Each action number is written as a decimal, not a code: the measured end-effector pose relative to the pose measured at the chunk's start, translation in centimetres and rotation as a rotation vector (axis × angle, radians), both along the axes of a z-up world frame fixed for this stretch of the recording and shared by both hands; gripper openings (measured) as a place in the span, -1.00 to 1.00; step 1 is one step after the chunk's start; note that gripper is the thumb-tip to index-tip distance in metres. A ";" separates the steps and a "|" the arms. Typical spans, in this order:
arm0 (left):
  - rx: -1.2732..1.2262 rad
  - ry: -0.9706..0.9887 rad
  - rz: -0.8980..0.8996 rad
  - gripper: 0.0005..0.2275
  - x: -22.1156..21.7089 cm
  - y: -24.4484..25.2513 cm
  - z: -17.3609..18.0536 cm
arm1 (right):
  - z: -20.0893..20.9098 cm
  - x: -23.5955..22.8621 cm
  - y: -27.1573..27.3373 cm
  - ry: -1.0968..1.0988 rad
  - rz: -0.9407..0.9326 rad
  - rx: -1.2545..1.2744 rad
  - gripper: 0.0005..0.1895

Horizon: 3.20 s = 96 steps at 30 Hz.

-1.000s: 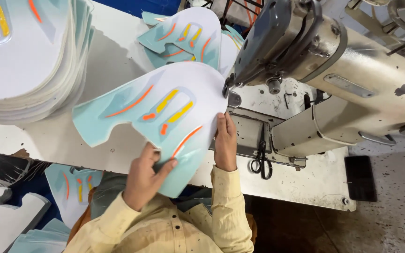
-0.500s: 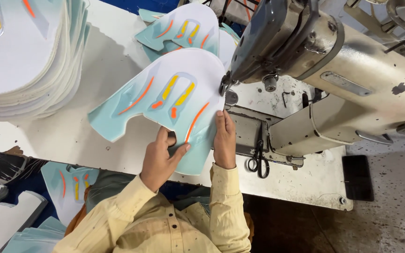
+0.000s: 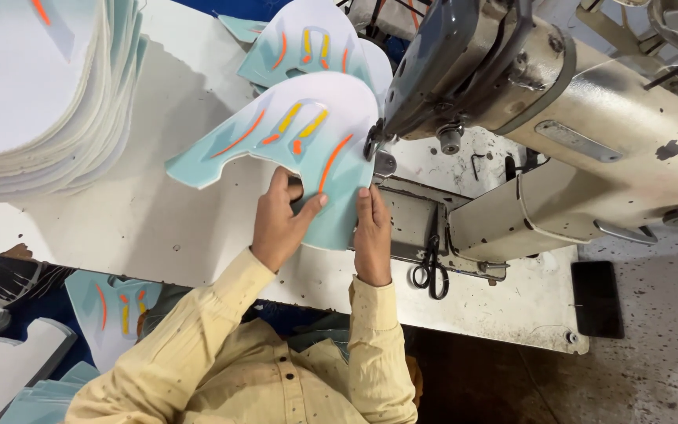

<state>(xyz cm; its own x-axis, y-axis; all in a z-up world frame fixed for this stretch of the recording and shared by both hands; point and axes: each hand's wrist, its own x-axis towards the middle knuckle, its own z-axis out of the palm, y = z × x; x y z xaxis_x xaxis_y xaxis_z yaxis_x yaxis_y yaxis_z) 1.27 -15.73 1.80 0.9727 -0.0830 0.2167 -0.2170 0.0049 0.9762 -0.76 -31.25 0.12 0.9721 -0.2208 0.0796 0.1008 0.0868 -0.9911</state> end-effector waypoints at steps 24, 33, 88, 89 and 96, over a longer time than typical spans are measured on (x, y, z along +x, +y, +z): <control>-0.079 -0.154 0.149 -0.58 9.5 -4.1 -1.5 | 0.0 1.4 -7.4 -0.157 -0.047 -0.568 -0.77; -0.113 -0.135 0.131 -0.55 12.7 -5.1 -2.4 | -0.1 -3.2 -25.0 -0.668 -1.020 -1.308 -0.39; -0.637 0.916 -0.111 -0.31 -15.4 11.7 -9.0 | -0.8 1.7 -1.3 0.284 -0.078 0.356 -0.70; -0.651 0.933 -0.078 -0.31 -15.3 11.3 -8.6 | -1.0 2.2 -1.6 0.284 -0.061 0.353 -0.71; -0.660 0.903 -0.055 -0.35 -13.9 10.5 -7.0 | -1.4 3.9 -2.2 0.211 0.039 0.333 -0.69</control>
